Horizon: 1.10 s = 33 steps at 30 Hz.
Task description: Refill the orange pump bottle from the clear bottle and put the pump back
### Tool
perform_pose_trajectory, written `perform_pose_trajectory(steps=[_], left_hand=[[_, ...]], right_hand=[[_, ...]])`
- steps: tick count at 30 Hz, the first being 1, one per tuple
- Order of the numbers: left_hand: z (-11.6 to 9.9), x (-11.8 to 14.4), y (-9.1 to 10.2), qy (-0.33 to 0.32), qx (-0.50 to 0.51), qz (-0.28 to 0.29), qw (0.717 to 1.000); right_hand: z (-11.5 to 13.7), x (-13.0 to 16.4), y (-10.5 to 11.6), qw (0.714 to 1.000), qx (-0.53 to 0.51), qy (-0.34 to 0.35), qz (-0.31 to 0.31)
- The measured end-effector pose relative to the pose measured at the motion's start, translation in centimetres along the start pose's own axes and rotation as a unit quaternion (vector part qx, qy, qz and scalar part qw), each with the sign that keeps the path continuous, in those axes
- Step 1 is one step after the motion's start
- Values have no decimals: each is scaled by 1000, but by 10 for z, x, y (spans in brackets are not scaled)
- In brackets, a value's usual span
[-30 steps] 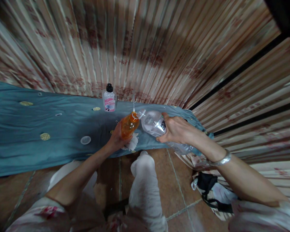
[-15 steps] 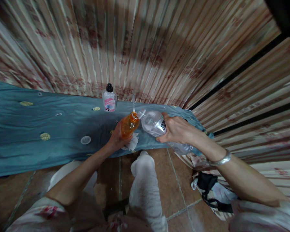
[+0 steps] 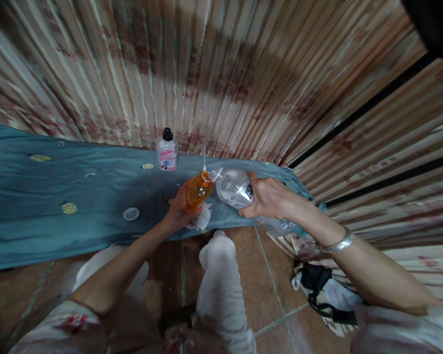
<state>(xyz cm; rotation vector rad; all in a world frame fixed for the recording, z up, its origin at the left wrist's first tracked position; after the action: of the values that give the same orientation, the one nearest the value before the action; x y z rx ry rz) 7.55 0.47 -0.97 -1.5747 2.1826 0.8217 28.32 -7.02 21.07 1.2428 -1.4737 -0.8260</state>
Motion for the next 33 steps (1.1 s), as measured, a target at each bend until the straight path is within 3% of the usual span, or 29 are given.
perform_pose_trajectory(steps=[6,17,33], left_hand=[[-1,0,0,-23,11,-10,1000],[8,5,-2,-4,-23,3,1000],[0,1,-1,0,-3,3,1000]], right_hand=[[1,0,2,1000,-1,4,0],[4,1,6,1000,5,-7,10],[0,0,3,1000,-13,7,-1]])
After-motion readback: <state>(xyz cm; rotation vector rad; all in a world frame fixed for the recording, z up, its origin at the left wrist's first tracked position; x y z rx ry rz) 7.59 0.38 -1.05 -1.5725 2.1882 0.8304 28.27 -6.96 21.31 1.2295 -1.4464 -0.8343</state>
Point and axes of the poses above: each hand's wrist, its own x-axis away from the middle knuckle, its own y-axis out of the back of the hand, z = x × y, the point moved 1 cm from there along -x, towards the middle knuckle, and after that the axes turned 5 degrees about x, right-handed, at the moved point
